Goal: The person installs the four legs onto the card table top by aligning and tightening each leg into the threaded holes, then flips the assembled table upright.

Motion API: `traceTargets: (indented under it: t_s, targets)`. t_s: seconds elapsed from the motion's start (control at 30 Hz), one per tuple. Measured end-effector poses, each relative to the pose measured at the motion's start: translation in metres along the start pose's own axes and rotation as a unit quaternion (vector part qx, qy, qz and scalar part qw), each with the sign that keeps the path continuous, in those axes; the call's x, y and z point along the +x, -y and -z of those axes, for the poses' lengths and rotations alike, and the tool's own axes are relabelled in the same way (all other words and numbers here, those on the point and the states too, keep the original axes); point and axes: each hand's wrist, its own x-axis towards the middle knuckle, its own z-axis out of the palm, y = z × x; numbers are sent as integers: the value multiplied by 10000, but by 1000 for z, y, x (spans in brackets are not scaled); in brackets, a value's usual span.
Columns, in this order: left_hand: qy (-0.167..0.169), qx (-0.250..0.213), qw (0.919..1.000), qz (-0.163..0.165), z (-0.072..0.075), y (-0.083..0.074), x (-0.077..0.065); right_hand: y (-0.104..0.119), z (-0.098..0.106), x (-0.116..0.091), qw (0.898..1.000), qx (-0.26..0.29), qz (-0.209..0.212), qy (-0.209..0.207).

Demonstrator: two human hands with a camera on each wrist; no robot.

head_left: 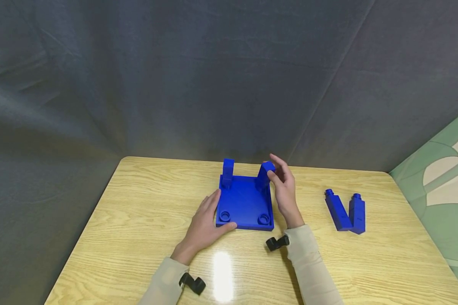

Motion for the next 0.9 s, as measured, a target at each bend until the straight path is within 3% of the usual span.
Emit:
traceTargets:
  t_s: [0.63, 0.9]
  targets:
    - [-120, -12, 9999, -80, -1, 1, 2, -5, -4, 1, 9972, -423, 163, -588]
    - [-106, 24, 9999, -50, -1, 1, 1, -4, -4, 0, 9960, -630, 276, -562]
